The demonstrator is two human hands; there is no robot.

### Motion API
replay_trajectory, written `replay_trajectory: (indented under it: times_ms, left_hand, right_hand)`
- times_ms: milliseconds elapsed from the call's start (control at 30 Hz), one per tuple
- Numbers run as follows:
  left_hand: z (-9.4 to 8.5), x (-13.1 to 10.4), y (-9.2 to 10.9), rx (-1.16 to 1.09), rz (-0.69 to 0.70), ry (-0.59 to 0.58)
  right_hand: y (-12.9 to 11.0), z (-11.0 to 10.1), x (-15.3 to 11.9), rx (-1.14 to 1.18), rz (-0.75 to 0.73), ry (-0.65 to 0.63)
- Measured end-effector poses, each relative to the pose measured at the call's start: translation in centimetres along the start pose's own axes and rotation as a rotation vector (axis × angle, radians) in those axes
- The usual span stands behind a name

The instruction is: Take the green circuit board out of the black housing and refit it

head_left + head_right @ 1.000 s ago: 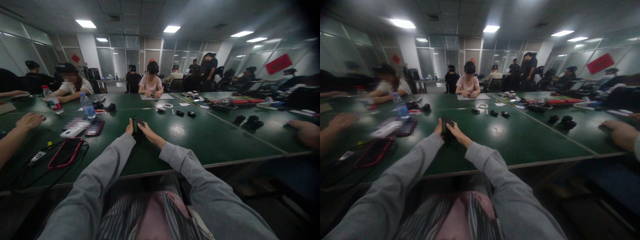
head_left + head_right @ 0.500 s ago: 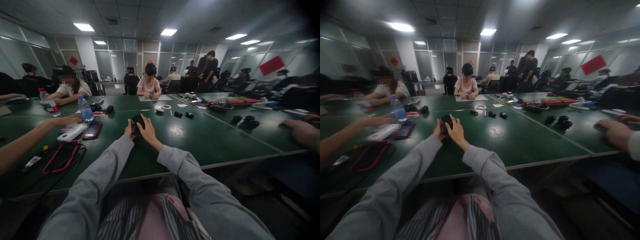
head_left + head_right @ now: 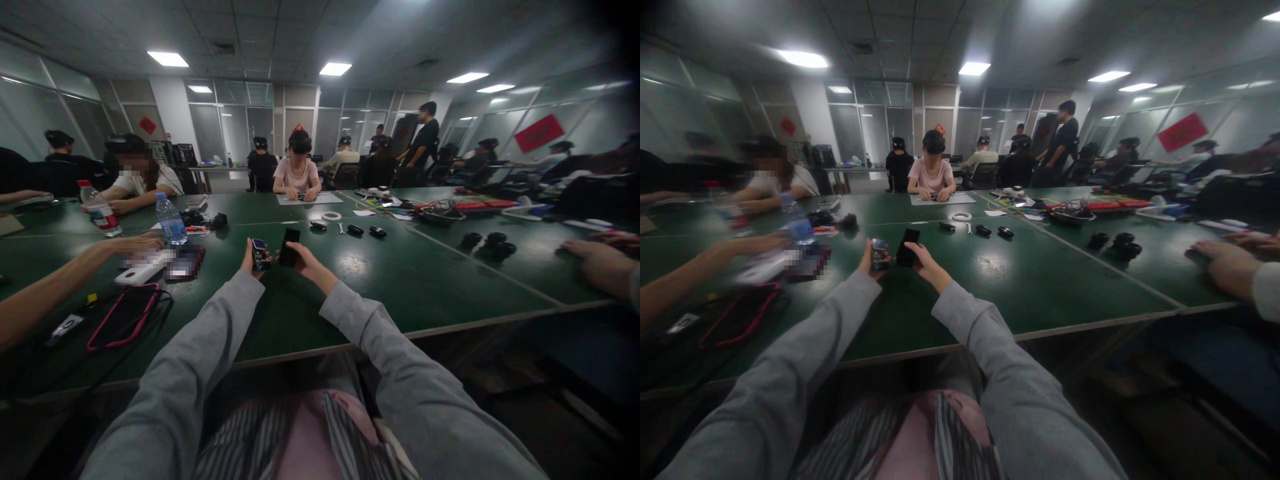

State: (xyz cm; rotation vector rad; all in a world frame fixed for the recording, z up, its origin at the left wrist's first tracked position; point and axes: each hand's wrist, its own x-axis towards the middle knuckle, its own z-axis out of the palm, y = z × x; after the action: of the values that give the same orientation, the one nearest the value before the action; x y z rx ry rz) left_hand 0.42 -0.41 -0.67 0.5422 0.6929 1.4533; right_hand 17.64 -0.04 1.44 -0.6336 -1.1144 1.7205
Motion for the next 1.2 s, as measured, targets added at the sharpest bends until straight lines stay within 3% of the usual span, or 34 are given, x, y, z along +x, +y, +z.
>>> replay_trajectory:
  times_ms: [167, 233, 467, 767, 867, 1067, 1200]
  left_hand:
    - [-0.5, 0.0, 1.1, -0.120, -0.063, -0.051]
    - [-0.7, -0.1, 1.4, -0.175, -0.079, -0.040]
    - [-0.4, -0.6, 1.7, -0.245, -0.093, 0.018]
    - [0.9, -2.1, 1.8, -0.156, -0.105, -0.080]
    - [1.1, -2.4, 2.0, -0.143, -0.133, -0.105]
    - [0.6, -1.8, 1.8, -0.137, -0.175, -0.211]
    - [0.1, -1.2, 1.5, -0.144, -0.162, -0.223]
  right_hand:
    - [1.1, -2.1, 1.4, -0.416, -0.078, 0.304]
    - [1.5, -3.0, 1.9, -0.574, -0.120, 0.357]
    - [2.1, -4.5, 3.1, -0.721, -0.088, 0.348]
    - [1.2, -5.4, 2.7, -0.804, -0.189, 0.241]
    - [0.8, -5.1, 2.4, -0.840, -0.223, 0.273]
    - [0.1, -4.0, 1.7, -1.019, -0.501, 0.478]
    - [-0.3, -1.8, 0.3, -1.193, -0.750, 0.513]
